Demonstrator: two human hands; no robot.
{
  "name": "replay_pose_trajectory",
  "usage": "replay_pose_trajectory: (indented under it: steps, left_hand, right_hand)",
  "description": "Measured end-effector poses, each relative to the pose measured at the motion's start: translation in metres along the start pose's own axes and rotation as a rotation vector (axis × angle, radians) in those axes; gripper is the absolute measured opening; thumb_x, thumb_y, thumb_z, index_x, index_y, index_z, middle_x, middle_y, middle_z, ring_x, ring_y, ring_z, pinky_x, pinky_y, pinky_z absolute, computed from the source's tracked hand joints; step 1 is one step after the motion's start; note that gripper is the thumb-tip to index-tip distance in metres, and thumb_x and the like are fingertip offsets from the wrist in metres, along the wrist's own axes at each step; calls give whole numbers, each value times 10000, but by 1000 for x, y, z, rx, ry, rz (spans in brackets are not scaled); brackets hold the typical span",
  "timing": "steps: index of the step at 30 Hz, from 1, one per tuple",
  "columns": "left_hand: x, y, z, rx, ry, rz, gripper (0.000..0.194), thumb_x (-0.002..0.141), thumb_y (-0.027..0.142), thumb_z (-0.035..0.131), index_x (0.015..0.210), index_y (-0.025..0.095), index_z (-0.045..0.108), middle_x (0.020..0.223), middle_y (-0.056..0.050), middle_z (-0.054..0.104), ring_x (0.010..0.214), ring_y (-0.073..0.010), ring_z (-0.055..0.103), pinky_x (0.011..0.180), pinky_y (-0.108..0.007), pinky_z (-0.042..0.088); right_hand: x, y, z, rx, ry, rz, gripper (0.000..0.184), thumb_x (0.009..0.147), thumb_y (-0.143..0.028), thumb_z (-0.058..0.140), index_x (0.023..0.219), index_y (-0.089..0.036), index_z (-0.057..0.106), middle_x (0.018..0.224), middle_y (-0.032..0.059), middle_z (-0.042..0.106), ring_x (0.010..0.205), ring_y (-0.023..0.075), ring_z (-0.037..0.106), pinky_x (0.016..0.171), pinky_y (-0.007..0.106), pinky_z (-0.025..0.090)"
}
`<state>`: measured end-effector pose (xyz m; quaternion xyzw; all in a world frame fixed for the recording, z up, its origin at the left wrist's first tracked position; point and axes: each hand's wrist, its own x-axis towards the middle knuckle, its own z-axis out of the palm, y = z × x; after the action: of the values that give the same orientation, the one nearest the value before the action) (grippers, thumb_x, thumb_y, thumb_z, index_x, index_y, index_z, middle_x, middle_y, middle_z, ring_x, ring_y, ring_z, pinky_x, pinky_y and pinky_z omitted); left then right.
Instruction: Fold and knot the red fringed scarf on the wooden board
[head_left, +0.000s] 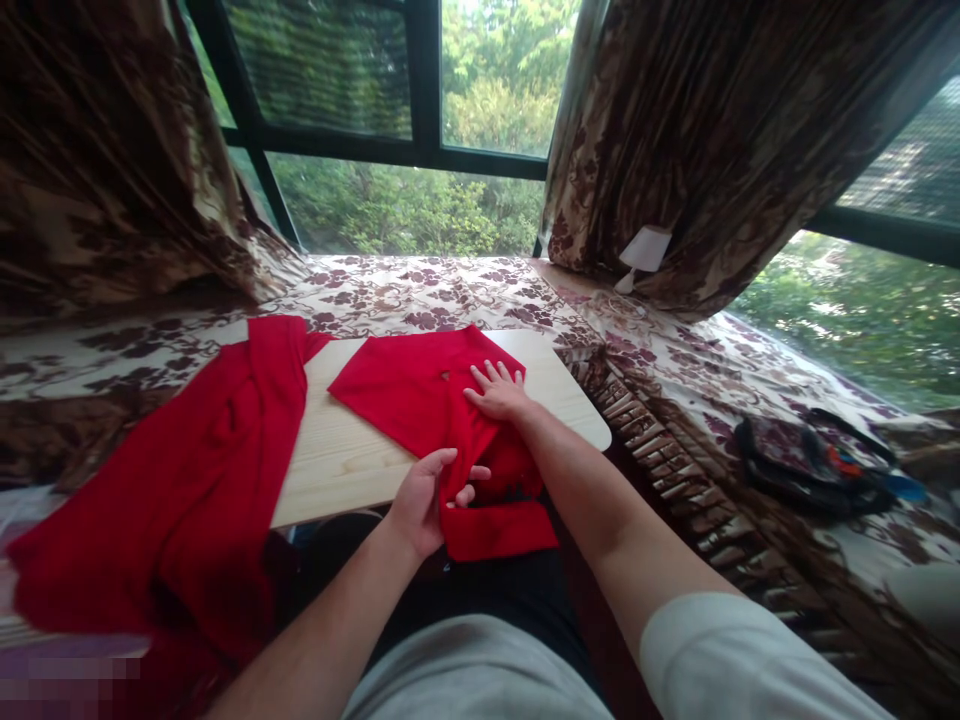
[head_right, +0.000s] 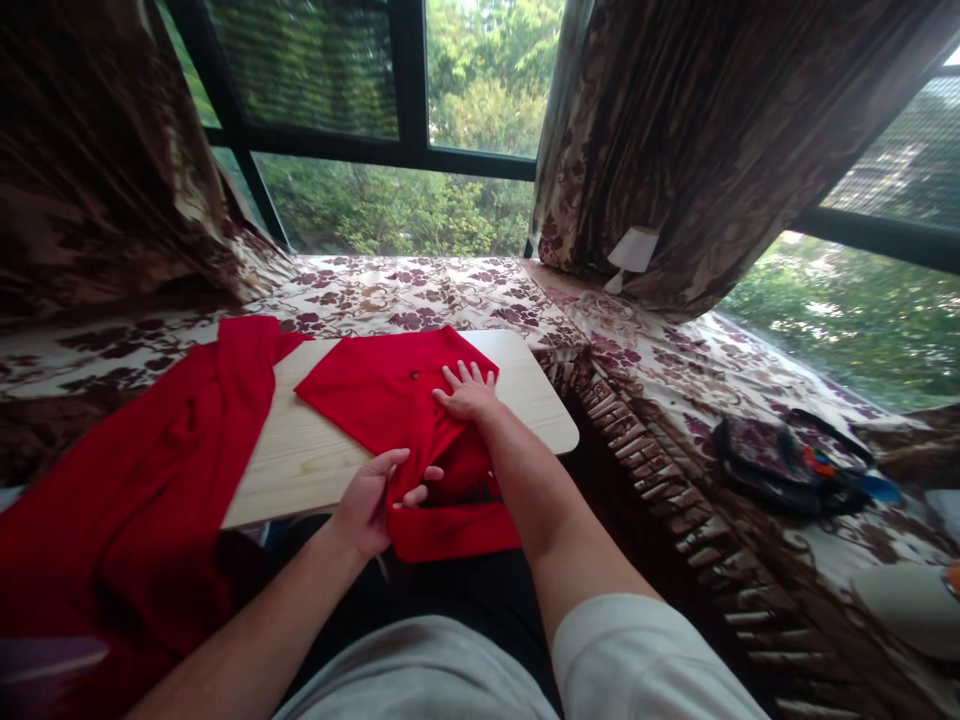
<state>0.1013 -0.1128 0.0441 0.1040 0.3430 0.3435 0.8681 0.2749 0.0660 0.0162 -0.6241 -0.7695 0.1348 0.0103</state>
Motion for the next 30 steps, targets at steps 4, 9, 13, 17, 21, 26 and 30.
replay_pose_trajectory:
  steps: [4,9,13,17,21,26,30]
  left_hand:
    - [-13,-5,-10,43,-197,53,399,861,335,559,1135,77,693,754,-94,663,477,-66,446,390,-142,287]
    - [-33,-7,-21,264,-225,199,431,825,368,640,1126,69,720,655,-57,617,525,-97,515,504,-196,397]
    - [-51,-4,-28,489,-204,228,474,830,396,655,1181,81,692,607,-43,613,415,-76,468,444,-206,340]
    - [-65,-3,-39,578,-135,185,623,773,454,728,1295,139,600,788,-56,652,464,-74,468,374,-186,264]
    - [-69,-2,-52,785,63,248,730,718,390,789,1358,161,521,756,6,612,429,-35,373,370,-171,214]
    - [-64,-2,-63,902,247,276,764,813,333,645,1497,185,340,569,67,576,386,-68,390,391,-165,254]
    - [-58,-7,-64,780,242,302,524,837,395,611,1267,97,592,636,-5,663,402,-82,452,406,-195,354]
  right_hand:
    - [1,-1,1,12,5,1,797,912,-753,255,1594,-356,145,1678,30,12,1533,326,-26,1169,632,-25]
    - [1,-1,-1,10,-5,8,801,910,-760,242,1595,-359,138,1679,29,10,1533,325,-26,1172,625,-24]
    - [0,-2,-1,10,-6,12,797,915,-753,250,1595,-355,136,1679,29,8,1533,324,-23,1174,619,-24]
    - [0,-3,-1,0,-6,16,799,916,-751,249,1596,-349,137,1679,30,5,1533,323,-24,1175,617,-20]
    - [2,-2,1,-17,4,16,808,903,-767,241,1594,-361,138,1679,22,12,1534,316,-21,1176,623,-6]
    - [4,-1,3,-20,14,22,816,894,-778,228,1593,-366,145,1679,13,18,1536,308,-16,1179,621,-3]
    - [3,0,3,-11,16,22,821,890,-783,236,1593,-368,147,1679,8,24,1536,307,-22,1183,612,-10]
